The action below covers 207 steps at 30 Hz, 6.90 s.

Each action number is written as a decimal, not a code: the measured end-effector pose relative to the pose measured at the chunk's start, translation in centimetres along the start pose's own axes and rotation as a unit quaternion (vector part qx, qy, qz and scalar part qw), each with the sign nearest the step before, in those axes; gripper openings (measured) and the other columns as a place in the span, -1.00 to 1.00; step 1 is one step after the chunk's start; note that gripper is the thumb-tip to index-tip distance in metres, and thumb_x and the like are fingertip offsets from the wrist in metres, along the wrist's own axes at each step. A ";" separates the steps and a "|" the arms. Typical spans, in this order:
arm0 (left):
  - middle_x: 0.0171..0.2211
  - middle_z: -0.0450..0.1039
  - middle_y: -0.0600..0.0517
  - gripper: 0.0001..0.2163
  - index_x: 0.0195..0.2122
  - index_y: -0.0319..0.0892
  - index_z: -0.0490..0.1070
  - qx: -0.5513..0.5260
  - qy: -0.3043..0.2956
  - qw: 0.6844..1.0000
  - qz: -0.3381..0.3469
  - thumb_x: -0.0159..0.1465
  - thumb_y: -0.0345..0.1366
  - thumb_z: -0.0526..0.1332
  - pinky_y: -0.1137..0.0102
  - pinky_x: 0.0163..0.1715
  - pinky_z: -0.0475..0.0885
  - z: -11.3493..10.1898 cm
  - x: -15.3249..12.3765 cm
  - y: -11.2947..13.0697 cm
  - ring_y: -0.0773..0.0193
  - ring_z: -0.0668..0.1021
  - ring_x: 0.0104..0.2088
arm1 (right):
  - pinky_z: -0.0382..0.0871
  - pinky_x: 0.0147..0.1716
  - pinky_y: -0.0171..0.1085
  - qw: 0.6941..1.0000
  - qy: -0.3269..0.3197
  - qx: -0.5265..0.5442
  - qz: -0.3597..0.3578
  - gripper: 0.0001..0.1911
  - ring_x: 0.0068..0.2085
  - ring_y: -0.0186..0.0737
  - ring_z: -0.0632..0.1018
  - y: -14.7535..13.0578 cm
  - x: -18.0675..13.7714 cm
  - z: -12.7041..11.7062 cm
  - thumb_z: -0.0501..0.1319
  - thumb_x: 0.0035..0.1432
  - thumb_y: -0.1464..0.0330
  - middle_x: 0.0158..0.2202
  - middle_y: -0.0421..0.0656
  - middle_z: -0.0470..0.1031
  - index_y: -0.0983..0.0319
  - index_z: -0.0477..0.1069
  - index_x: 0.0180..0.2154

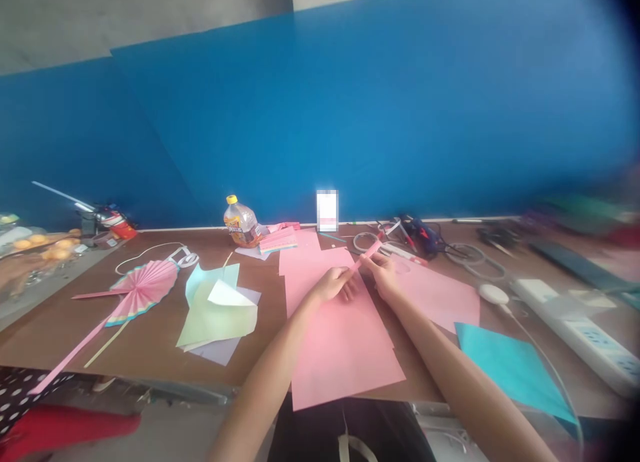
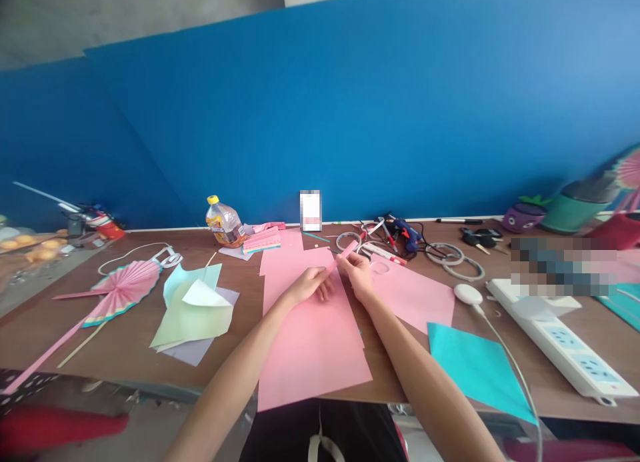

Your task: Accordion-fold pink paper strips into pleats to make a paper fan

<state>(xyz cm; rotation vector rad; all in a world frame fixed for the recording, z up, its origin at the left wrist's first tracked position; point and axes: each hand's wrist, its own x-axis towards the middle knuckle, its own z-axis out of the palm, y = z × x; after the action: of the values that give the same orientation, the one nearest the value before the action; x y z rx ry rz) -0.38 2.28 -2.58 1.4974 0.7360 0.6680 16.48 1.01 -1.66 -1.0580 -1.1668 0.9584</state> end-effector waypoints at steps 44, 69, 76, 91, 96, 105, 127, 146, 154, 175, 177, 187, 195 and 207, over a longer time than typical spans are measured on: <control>-0.51 0.49 -0.05 -0.47 -0.29 -0.28 0.32 0.017 0.026 0.999 0.036 0.21 0.20 0.01 0.46 -0.56 0.33 0.1 -0.1 -0.5 0.32 0.53 -0.57 | 0.14 -0.51 -0.33 0.991 -0.119 -0.060 -0.003 -0.52 -0.51 -0.35 0.27 0.3 -0.1 0.5 0.26 -0.05 -0.05 -0.57 -0.23 0.33 0.26 0.35 -0.52; -0.46 0.50 -0.13 -0.48 -0.26 -0.34 0.37 -0.022 -0.034 0.999 0.034 0.21 0.14 0.07 0.41 -0.47 0.42 -0.2 -0.7 0.6 0.25 0.57 -0.48 | 0.09 -0.51 -0.33 0.985 -0.154 -0.073 0.004 -0.59 -0.52 -0.36 0.27 -0.5 -0.3 0.3 0.28 -0.02 0.04 -0.59 -0.24 0.32 0.27 0.37 -0.53; -0.52 0.45 -0.05 -0.46 -0.26 -0.33 0.37 0.004 -0.016 0.999 0.029 0.21 0.16 0.05 0.46 -0.59 0.36 -0.2 -0.6 0.4 0.31 0.51 -0.61 | 0.06 -0.53 -0.33 0.987 -0.151 -0.063 0.006 -0.57 -0.55 -0.39 0.22 -0.4 -0.5 0.4 0.25 -0.01 0.00 -0.61 -0.26 0.28 0.25 0.37 -0.54; -0.28 0.54 -0.22 -0.42 -0.12 -0.35 0.39 -0.080 -0.047 0.996 -0.002 0.10 0.14 0.21 0.17 -0.15 0.47 -0.2 -0.6 0.6 0.11 0.61 -0.26 | 0.03 -0.56 -0.33 0.994 -0.091 -0.061 0.007 -0.53 -0.58 -0.41 0.17 -1.1 -0.6 0.5 0.23 0.04 0.00 -0.64 -0.28 0.22 0.27 0.31 -0.56; -0.40 0.54 -0.18 -0.44 -0.22 -0.35 0.39 -0.047 -0.039 0.998 -0.004 0.14 0.16 0.16 0.28 -0.36 0.48 -0.2 -0.5 0.4 0.18 0.59 -0.43 | 0.03 -0.55 -0.33 0.992 -0.120 -0.043 0.002 -0.56 -0.57 -0.40 0.19 0.0 -0.2 0.3 0.23 0.06 0.01 -0.63 -0.28 0.21 0.25 0.32 -0.55; -0.42 0.53 -0.15 -0.52 -0.29 -0.36 0.44 -0.025 -0.022 0.999 0.025 0.15 0.07 0.21 0.35 -0.39 0.47 -0.1 -0.7 0.5 0.24 0.58 -0.44 | 0.00 -0.57 -0.32 0.995 -0.095 -0.022 0.011 -0.50 -0.61 -0.41 0.17 0.6 -0.2 0.5 0.18 0.13 0.03 -0.70 -0.30 0.14 0.23 0.21 -0.65; -0.49 0.49 -0.08 -0.53 -0.30 -0.33 0.44 0.010 -0.001 0.999 0.039 0.16 0.09 0.18 0.43 -0.53 0.38 -0.3 -0.7 0.7 0.31 0.51 -0.54 | 0.05 -0.57 -0.30 0.997 -0.070 0.016 0.025 -0.47 -0.61 -0.34 0.26 1.3 0.2 0.1 0.09 0.16 -0.02 -0.69 -0.21 0.28 0.23 0.37 -0.62; -0.53 0.44 -0.04 -0.66 -0.36 -0.30 0.43 0.009 -0.026 0.999 0.017 0.19 -0.05 0.15 0.45 -0.54 0.36 -0.6 -0.9 1.0 0.32 0.50 -0.55 | 0.07 -0.59 -0.28 0.998 -0.018 0.058 0.026 -0.54 -0.61 -0.34 0.25 0.9 0.2 0.2 0.11 0.14 0.03 -0.67 -0.21 0.29 0.26 0.53 -0.44; -0.68 0.14 0.19 -0.58 -0.31 -0.24 0.34 -0.008 0.004 1.000 0.023 0.26 0.08 0.01 0.52 -0.66 0.13 -0.3 -1.0 1.6 0.49 0.22 -0.71 | 0.10 -0.59 -0.30 0.996 -0.007 0.082 0.019 -0.53 -0.61 -0.35 0.25 0.4 0.3 0.3 0.09 0.15 -0.01 -0.64 -0.23 0.29 0.24 0.50 -0.36; -0.53 0.31 0.09 -0.59 -0.41 -0.21 0.24 -0.014 0.056 0.997 0.045 0.23 0.10 0.05 0.50 -0.54 0.30 0.0 -1.0 1.6 0.42 0.42 -0.56 | 0.10 -0.56 -0.31 0.998 -0.050 0.029 -0.018 -0.61 -0.57 -0.38 0.24 -0.1 -0.1 0.6 0.15 0.14 0.03 -0.58 -0.25 0.25 0.19 0.26 -0.51; -0.50 0.32 0.08 -0.59 -0.40 -0.21 0.24 -0.008 0.064 0.997 0.039 0.23 0.10 0.04 0.50 -0.54 0.29 0.0 -1.0 1.6 0.41 0.43 -0.55 | 0.11 -0.56 -0.31 0.998 -0.050 0.030 -0.014 -0.61 -0.57 -0.37 0.24 0.1 0.0 0.5 0.15 0.13 0.04 -0.59 -0.25 0.25 0.19 0.24 -0.53; -0.59 0.18 0.14 -0.60 -0.51 -0.21 0.22 0.230 0.140 0.953 0.142 0.28 0.02 0.02 0.47 -0.49 0.11 0.7 -0.9 0.8 0.41 0.25 -0.53 | 0.14 -0.54 -0.33 0.993 -0.109 0.032 0.021 -0.73 -0.53 -0.35 0.31 -0.4 -0.2 0.7 0.24 -0.03 0.28 -0.47 -0.25 0.44 0.17 0.37 -0.22; -0.51 0.30 0.10 -0.56 -0.46 -0.21 0.29 0.197 0.151 0.961 0.118 0.32 0.04 -0.10 0.47 -0.41 0.20 0.4 -0.8 0.9 0.35 0.33 -0.46 | 0.27 -0.37 -0.30 0.983 -0.171 0.067 0.028 -0.64 -0.34 -0.26 0.44 -0.5 -0.4 0.7 0.30 -0.05 0.31 -0.27 -0.18 0.50 0.18 0.38 -0.15; -0.27 0.38 0.04 -0.74 -0.23 -0.16 0.29 0.183 0.187 0.955 0.143 0.30 -0.06 0.04 0.45 -0.33 0.32 0.4 -0.5 0.5 0.35 0.43 -0.35 | 0.23 -0.42 -0.29 0.994 -0.098 0.020 0.035 -0.85 -0.48 -0.32 0.35 -0.1 -0.1 0.7 0.25 -0.09 0.33 -0.51 -0.25 0.39 0.23 0.36 -0.40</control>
<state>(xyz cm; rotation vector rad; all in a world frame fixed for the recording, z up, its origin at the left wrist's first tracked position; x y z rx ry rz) -0.38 1.63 -2.08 1.8632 0.9789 1.1003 15.79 0.95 -1.54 -0.9950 -1.2730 1.1565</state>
